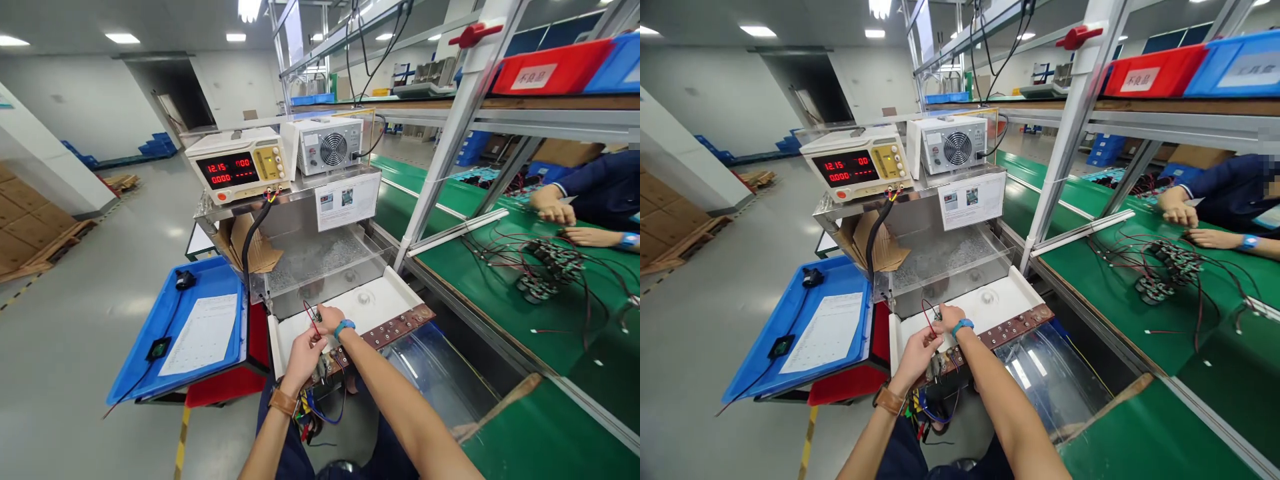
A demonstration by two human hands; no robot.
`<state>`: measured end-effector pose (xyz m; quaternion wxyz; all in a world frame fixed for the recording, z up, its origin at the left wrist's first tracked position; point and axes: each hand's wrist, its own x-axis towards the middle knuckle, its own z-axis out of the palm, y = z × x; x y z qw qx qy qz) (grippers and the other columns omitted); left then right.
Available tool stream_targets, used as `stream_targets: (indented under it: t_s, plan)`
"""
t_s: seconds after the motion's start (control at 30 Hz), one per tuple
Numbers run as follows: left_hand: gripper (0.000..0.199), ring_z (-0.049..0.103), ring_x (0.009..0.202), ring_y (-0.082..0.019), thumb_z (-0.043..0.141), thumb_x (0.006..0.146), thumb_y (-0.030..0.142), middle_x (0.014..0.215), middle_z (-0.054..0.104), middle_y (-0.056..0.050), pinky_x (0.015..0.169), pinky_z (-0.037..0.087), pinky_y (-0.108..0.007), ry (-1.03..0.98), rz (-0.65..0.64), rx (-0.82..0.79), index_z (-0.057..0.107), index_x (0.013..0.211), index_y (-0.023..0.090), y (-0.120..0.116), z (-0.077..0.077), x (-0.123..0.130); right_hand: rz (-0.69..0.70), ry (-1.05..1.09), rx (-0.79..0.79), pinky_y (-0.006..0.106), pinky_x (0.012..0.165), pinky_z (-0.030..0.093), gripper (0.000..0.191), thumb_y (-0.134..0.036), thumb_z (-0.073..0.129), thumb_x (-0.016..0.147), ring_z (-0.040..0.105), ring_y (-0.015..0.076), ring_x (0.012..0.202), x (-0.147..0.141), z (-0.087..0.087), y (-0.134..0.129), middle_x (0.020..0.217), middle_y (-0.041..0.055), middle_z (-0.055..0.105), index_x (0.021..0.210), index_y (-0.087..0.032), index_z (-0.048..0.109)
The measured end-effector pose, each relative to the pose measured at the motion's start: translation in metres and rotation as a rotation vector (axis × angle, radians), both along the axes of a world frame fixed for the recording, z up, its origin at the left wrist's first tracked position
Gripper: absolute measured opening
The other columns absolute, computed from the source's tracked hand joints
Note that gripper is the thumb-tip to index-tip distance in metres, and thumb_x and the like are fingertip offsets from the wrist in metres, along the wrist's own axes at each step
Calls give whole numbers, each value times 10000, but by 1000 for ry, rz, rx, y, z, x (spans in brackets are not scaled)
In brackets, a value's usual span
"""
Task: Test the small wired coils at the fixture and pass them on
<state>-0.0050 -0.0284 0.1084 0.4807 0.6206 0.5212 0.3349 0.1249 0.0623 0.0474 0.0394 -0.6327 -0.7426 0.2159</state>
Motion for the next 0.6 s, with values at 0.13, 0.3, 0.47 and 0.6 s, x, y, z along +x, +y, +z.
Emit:
stream_targets:
  t_s: [0.13, 0.3, 0.47, 0.6]
  plan:
    - [194, 654, 805, -223, 623, 789, 304, 858, 757, -59, 806, 468, -329, 156, -62, 52, 736, 882, 176, 7, -12, 6, -8, 5, 0, 296, 740, 412, 444, -494, 624, 822, 675, 264, 976, 1, 5, -2, 1040, 121, 724, 1143, -190, 583]
    - [190, 674, 858, -231, 558, 819, 192, 965, 775, -80, 838, 464, -330, 264, -156, 90, 734, 889, 182, 9, -13, 9, -16, 21, -5, 285, 749, 412, 421, -472, 640, 815, 675, 251, 976, 2, 12, -4, 1011, 102, 727, 1125, -194, 580]
    - [178, 670, 832, -225, 547, 816, 168, 889, 764, -74, 789, 464, -314, 318, -255, 127, 720, 854, 181, 16, -9, 8, 1, 22, 0, 287, 742, 424, 446, -502, 617, 831, 680, 251, 950, 3, 8, -2, 996, 107, 728, 1140, -183, 579]
    - [170, 637, 753, -212, 546, 795, 155, 801, 727, -67, 728, 453, -307, 358, -319, 147, 712, 829, 165, 23, -6, 9, -4, 22, 37, 273, 722, 435, 456, -491, 632, 838, 683, 237, 901, 3, 3, -2, 960, 105, 728, 1143, -154, 589]
